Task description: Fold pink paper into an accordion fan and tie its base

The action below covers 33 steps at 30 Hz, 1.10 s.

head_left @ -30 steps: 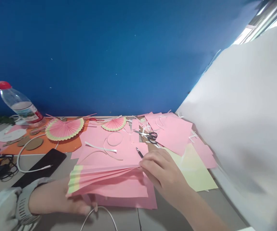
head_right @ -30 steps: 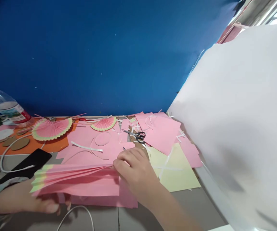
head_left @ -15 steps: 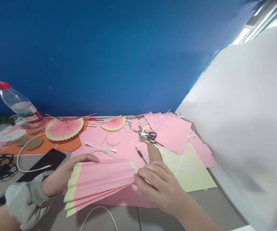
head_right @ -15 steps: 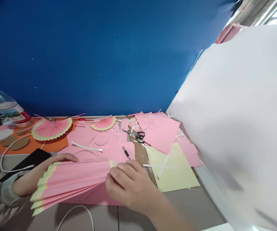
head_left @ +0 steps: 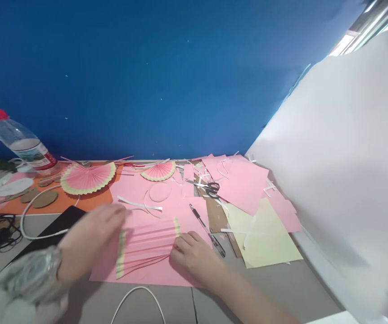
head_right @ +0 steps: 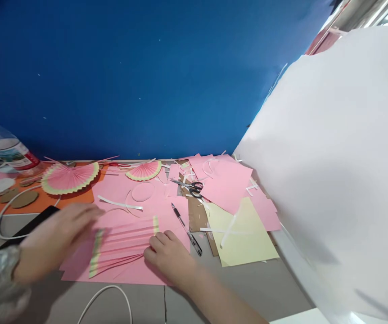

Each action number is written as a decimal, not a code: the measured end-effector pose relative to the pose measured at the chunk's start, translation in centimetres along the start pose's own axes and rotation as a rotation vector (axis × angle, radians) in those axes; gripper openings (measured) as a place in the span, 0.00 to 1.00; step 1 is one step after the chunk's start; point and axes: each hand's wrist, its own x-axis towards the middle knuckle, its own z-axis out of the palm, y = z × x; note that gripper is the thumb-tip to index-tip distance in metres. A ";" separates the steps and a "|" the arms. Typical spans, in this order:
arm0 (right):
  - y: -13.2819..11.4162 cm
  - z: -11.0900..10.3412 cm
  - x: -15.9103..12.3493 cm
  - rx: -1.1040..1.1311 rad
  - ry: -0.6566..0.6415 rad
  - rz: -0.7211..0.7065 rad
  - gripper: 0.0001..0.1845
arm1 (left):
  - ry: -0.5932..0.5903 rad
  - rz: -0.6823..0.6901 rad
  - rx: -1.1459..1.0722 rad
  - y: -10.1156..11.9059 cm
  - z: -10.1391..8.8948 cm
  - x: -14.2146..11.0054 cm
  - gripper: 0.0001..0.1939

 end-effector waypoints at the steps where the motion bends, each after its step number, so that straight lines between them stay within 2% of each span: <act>1: -0.1 0.1 0.0 0.012 -0.012 0.010 0.06 | -0.025 0.045 -0.035 1.4 0.7 -0.7 0.13; 3: -0.5 0.3 0.1 0.032 -0.029 0.036 0.05 | -0.127 0.147 -0.096 4.0 2.6 -1.9 0.12; 5: -0.9 0.5 0.2 0.044 -0.037 0.073 0.04 | -0.123 0.102 -0.035 5.8 4.7 -2.5 0.12; 7: -1.4 0.6 0.4 0.050 -0.043 0.111 0.04 | -0.117 0.048 0.028 6.3 6.3 -2.6 0.13; 9: -1.9 0.6 0.8 0.058 -0.049 0.138 0.04 | -0.119 0.052 0.070 5.9 7.0 -2.4 0.14; 15: -2.8 0.9 1.8 0.092 -0.042 0.141 0.03 | -0.111 0.148 0.105 4.8 7.2 -1.6 0.11; 20: -2.3 1.4 0.8 0.086 -0.020 0.134 0.06 | -0.104 0.185 0.127 4.1 7.5 -2.5 0.10; 27: -1.4 0.9 -1.1 0.091 -0.019 0.140 0.08 | -0.136 0.079 0.172 2.6 6.5 -4.8 0.16; 33: -1.2 0.7 -1.6 0.085 -0.016 0.173 0.09 | -0.210 0.020 0.178 1.3 5.6 -5.9 0.20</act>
